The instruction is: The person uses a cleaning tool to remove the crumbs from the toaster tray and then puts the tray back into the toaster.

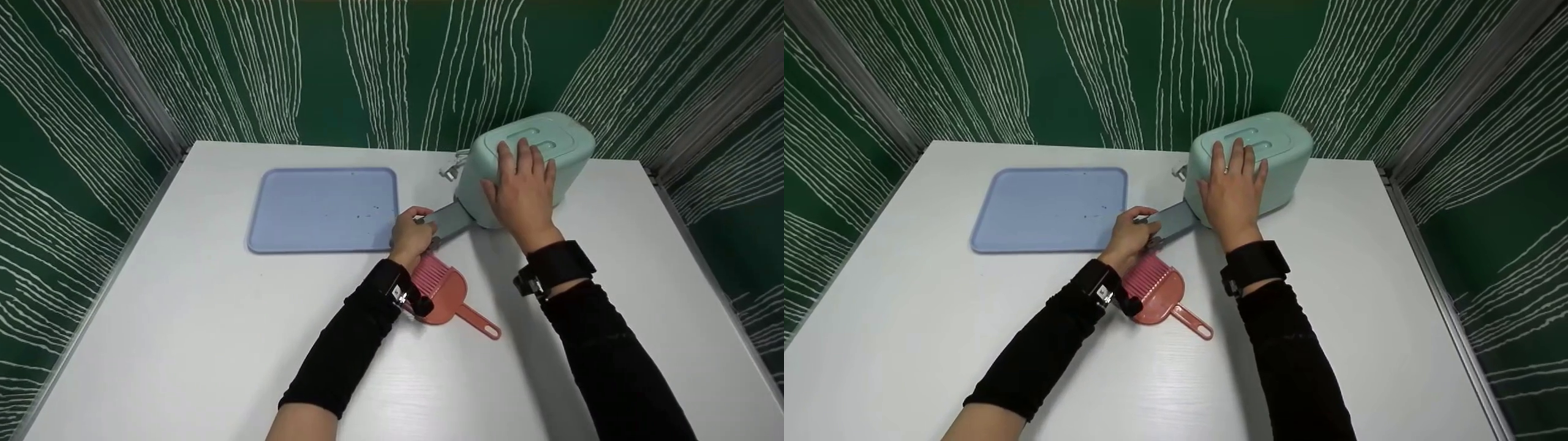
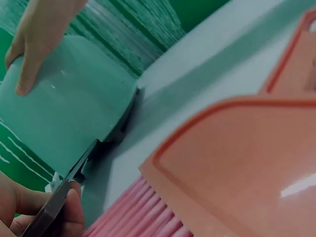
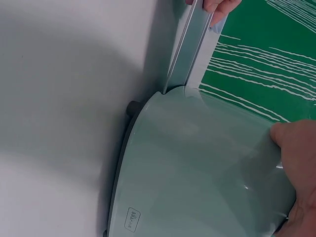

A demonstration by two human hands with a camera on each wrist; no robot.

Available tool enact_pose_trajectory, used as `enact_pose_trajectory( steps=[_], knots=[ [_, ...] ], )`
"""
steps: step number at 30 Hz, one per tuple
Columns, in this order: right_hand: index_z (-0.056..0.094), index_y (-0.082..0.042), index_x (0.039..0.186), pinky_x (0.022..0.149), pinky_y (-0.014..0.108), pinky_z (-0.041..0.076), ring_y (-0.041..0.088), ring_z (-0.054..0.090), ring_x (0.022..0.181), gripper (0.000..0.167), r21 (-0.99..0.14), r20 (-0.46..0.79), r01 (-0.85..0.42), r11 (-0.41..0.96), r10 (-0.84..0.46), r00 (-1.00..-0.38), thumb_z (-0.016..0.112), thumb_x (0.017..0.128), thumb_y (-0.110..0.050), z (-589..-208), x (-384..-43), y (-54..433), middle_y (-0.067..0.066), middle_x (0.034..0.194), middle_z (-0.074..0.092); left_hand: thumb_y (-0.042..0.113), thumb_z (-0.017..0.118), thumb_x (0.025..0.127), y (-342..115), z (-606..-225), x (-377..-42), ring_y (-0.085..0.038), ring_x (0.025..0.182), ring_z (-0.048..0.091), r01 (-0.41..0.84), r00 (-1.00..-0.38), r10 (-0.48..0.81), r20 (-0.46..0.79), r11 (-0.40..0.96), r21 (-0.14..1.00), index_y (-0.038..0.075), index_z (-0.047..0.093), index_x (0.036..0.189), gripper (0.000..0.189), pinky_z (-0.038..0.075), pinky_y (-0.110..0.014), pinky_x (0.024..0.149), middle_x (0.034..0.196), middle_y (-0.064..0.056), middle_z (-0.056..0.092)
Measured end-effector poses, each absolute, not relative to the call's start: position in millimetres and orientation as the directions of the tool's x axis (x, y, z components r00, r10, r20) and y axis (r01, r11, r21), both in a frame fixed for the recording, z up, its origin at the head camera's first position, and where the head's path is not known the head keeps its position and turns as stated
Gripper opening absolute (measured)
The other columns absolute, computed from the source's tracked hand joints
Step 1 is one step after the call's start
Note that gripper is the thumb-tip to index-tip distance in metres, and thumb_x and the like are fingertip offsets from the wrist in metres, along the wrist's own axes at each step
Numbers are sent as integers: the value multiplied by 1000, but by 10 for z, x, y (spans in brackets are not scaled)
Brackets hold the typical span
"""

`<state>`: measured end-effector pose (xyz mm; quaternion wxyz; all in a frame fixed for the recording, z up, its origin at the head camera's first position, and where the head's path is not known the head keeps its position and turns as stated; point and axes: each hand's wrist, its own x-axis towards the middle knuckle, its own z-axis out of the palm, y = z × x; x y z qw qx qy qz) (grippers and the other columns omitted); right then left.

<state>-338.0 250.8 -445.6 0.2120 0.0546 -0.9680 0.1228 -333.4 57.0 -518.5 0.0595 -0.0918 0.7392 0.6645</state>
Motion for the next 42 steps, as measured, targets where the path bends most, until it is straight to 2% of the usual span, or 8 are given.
enact_pose_trajectory(
  steps=[9, 14, 18, 20, 22, 26, 33, 42],
  knots=[
    [33, -4, 165, 131, 76, 17, 52, 28, 158, 70, -209, 406, -149, 967, -53, -913, 62, 109, -34, -4417, -3373, 2478, 32, 171, 28, 10, 65, 107, 611, -5130, -3363, -12, 54, 64, -265, -963, 21, -270, 140, 954, 1, 51, 125, 24, 58, -22, 46, 99, -17, 69],
    [34, -4, 165, 130, 76, 18, 52, 29, 158, 70, -205, 413, -153, 967, -56, -909, 62, 109, -35, -4402, -3372, 2468, 33, 171, 28, 27, 69, 107, 606, -5127, -3455, -15, 52, 66, -233, -967, -4, -256, 424, 875, 3, 46, 136, 44, 56, -27, 43, 110, -24, 74],
    [33, -5, 165, 131, 76, 18, 52, 28, 158, 70, -207, 407, -148, 967, -53, -912, 62, 109, -35, -4414, -3378, 2471, 33, 171, 28, 35, 72, 103, 603, -5208, -3519, -28, 91, 78, -162, -983, -27, -183, 601, 782, 3, 41, 149, 64, 67, -39, 75, 127, -27, 71],
    [33, -5, 165, 131, 76, 18, 52, 29, 158, 70, -205, 408, -147, 968, -53, -912, 62, 109, -35, -4425, -3380, 2473, 33, 171, 28, 35, 74, 101, 608, -5286, -3557, -31, 104, 76, -122, -991, -36, -129, 638, 761, 3, 45, 143, 61, 66, -39, 87, 125, -26, 72],
    [34, -4, 165, 130, 76, 19, 52, 29, 157, 69, -202, 416, -149, 968, -53, -908, 62, 109, -35, -4434, -3380, 2474, 33, 170, 29, 34, 76, 99, 608, -5337, -3577, -31, 106, 74, -89, -996, -37, -85, 638, 765, 2, 51, 134, 52, 64, -36, 90, 122, -24, 71],
    [36, -3, 164, 130, 77, 21, 53, 31, 156, 69, -199, 434, -153, 968, -53, -899, 63, 108, -34, -4441, -3380, 2476, 34, 169, 31, 23, 74, 101, 597, -5247, -3503, -25, 88, 76, -41, -999, -2, -48, 579, 814, 2, 59, 119, 31, 64, -28, 75, 115, -21, 66],
    [33, -5, 166, 131, 75, 18, 52, 28, 158, 70, -207, 396, -137, 969, -45, -917, 61, 109, -36, -4432, -3384, 2483, 32, 171, 27, 5, 64, 99, 620, -5096, -3410, -30, 106, 71, -50, -998, 10, -67, 556, 830, 4, 58, 136, 38, 60, -32, 87, 121, -17, 71],
    [32, -6, 166, 131, 75, 18, 51, 27, 159, 70, -205, 390, -131, 970, -41, -920, 60, 110, -36, -4436, -3388, 2496, 32, 171, 27, 4, 68, 97, 572, -5059, -3423, -26, 101, 70, -133, -990, -29, -138, 512, 848, 9, 55, 139, 44, 54, -31, 76, 120, -16, 74]
  ],
)
